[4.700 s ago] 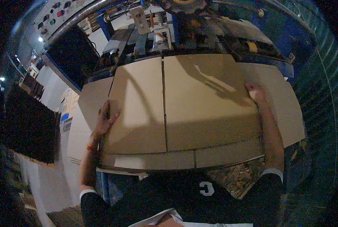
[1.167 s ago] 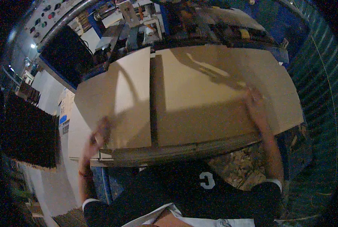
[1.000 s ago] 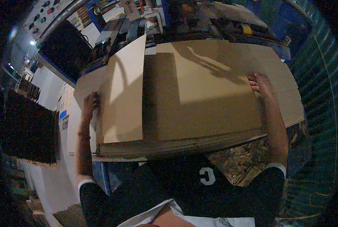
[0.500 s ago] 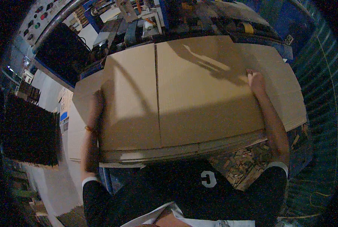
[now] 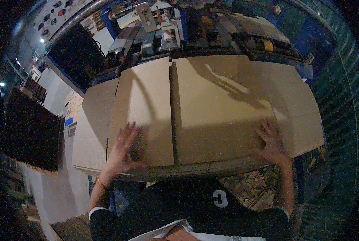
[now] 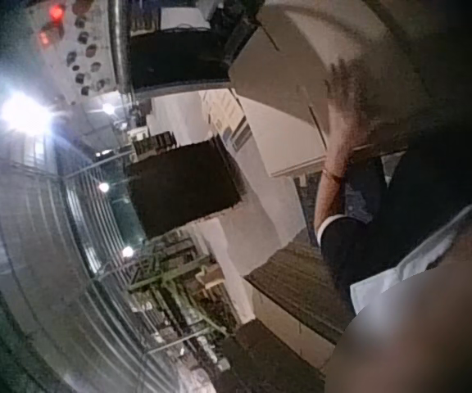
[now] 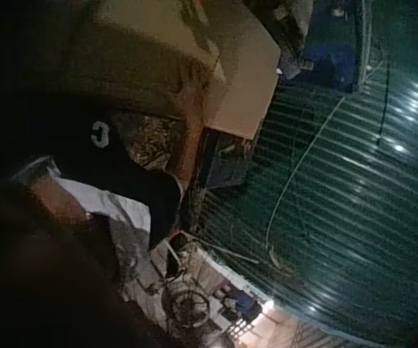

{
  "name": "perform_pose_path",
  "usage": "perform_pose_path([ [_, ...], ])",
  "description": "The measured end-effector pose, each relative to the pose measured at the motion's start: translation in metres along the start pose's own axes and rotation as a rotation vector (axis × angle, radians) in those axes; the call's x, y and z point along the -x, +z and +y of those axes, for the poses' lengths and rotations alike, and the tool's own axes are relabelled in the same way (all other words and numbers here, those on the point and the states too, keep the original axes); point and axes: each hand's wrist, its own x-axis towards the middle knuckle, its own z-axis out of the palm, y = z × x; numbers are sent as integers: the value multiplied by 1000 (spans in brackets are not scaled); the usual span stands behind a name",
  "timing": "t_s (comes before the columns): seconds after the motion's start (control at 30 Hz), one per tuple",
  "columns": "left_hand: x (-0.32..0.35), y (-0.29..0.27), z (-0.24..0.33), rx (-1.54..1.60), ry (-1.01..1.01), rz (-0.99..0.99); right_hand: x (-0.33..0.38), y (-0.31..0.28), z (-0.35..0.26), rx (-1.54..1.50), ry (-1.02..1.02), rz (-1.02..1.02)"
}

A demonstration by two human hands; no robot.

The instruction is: The person repeatedly picks up flat cardboard sheets, folds them into box shapes, and places them into a machine. The person continues this repetitive folding and feeding process throughout the clip.

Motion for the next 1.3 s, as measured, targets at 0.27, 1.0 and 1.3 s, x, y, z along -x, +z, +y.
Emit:
perform_pose_path([
  [0.27, -17, 9, -4, 27, 111, 254, -26, 9, 13, -17, -151, 65],
  [1.0, 32, -33, -81, 4, -637, 964, -18, 21, 83, -262, 375, 769],
  [1.3, 121, 12, -58, 158, -1342, 842, 42, 83, 152, -299, 732, 783],
])
